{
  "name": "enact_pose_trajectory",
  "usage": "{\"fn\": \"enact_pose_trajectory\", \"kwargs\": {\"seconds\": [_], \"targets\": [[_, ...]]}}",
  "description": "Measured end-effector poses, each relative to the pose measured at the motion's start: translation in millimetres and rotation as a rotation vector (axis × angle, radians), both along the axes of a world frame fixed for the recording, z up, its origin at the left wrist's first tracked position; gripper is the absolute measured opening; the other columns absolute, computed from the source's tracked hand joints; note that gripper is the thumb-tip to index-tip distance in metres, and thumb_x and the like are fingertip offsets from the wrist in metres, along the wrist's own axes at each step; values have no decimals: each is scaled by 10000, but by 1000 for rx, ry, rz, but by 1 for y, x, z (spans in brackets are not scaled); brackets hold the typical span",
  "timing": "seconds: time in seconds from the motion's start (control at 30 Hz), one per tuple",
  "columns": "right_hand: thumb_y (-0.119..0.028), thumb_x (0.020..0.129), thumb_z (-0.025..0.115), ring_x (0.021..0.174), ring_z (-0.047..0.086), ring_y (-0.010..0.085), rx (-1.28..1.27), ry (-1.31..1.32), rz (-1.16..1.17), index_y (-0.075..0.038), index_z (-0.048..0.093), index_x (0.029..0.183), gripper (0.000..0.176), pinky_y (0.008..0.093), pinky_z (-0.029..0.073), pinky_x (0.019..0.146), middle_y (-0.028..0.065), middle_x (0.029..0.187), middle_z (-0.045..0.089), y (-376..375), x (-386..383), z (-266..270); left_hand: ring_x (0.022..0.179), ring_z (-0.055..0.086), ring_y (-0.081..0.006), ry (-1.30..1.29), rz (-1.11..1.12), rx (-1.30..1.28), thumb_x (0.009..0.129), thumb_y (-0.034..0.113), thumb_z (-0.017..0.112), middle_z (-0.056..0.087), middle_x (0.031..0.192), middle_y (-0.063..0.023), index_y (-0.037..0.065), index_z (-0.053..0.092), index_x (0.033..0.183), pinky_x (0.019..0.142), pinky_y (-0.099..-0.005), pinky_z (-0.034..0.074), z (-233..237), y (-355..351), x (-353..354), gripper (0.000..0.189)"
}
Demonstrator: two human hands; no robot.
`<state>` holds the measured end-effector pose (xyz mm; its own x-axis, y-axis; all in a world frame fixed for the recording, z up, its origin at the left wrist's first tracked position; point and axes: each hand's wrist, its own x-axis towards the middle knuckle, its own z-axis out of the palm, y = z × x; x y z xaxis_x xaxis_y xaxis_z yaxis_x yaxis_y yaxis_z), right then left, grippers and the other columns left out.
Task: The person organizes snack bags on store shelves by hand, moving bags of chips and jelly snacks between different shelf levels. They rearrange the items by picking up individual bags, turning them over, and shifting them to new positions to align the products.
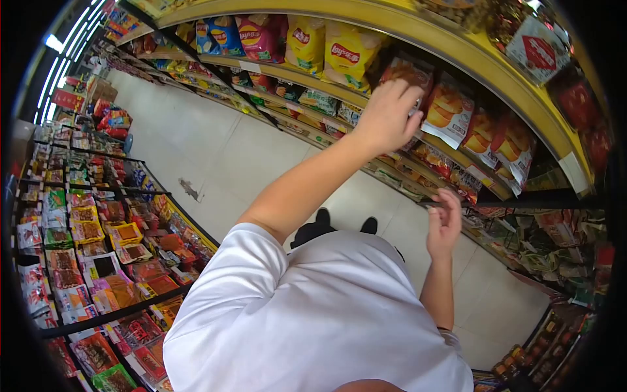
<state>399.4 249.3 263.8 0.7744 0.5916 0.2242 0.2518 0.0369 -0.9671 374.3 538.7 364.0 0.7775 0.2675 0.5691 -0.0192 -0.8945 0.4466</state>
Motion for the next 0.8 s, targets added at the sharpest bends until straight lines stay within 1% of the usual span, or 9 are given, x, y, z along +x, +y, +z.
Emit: {"fn": "enact_pose_trajectory", "kwargs": {"seconds": [0.07,0.13,0.27,0.37,0.43,0.47,0.5,0.57,0.8], "targets": [[67,935,582,1250,581,215,66,90,51,-31,549,1351,428,301,530,916,123,1424,532,31,-9,16,1045,624,-353,-175,-117,-96,888,63,673,624,1131,-164,27,604,1179,917,-438,516,-8,-4,-24,301],[63,941,579,1299,552,232,152,142,96,-29,483,1424,501,317,551,924,127,1457,509,69,-6,49,999,647,-268,-129,-117,-488,945,79,650,632,1100,-144,17,609,1181,842,-380,539,-44,-5,-53,248],[20,941,618,1408,457,275,229,61,113,-2,331,1543,667,339,574,942,172,1583,381,172,10,125,966,657,-179,192,-247,-831,1009,139,614,678,1096,-96,15,637,1189,854,-317,542,-151,11,-117,220],[-38,934,677,1343,513,264,152,-12,-1,12,280,1571,752,316,600,858,198,1626,321,251,40,134,995,659,-169,460,-485,-1059,1017,154,606,702,1105,-91,14,649,1223,874,-314,537,-163,29,-177,252],[-66,931,703,1185,609,232,75,150,19,13,340,1525,700,291,608,750,191,1558,417,286,40,145,993,651,-162,493,-543,-1057,1017,155,608,706,1111,-87,13,651,1239,883,-316,535,-176,68,-203,267],[-89,943,714,1032,653,200,37,230,31,-13,415,1453,596,283,606,692,154,1422,538,302,55,135,991,644,-156,519,-575,-1030,1016,156,610,710,1117,-83,12,653,1255,891,-318,532,-185,86,-216,282],[-115,952,722,1016,659,206,24,239,-25,-48,472,1384,503,270,609,698,112,1294,597,314,48,133,991,644,-156,516,-603,-1049,1016,156,610,710,1117,-83,12,653,1255,891,-318,532,-193,102,-231,282],[-150,964,726,1007,656,200,-7,218,-131,-57,515,1350,450,268,612,705,100,1259,602,334,42,134,985,627,-146,443,-344,-1070,1013,153,612,710,1128,-79,12,656,1256,904,-324,529,-203,135,-247,284],[-189,976,721,870,652,147,-65,303,-384,-60,596,1220,304,282,611,632,73,1106,633,334,75,136,996,618,-146,396,-459,-989,996,136,627,667,1226,-88,20,613,1312,898,-329,535,-184,204,-246,337]]}}
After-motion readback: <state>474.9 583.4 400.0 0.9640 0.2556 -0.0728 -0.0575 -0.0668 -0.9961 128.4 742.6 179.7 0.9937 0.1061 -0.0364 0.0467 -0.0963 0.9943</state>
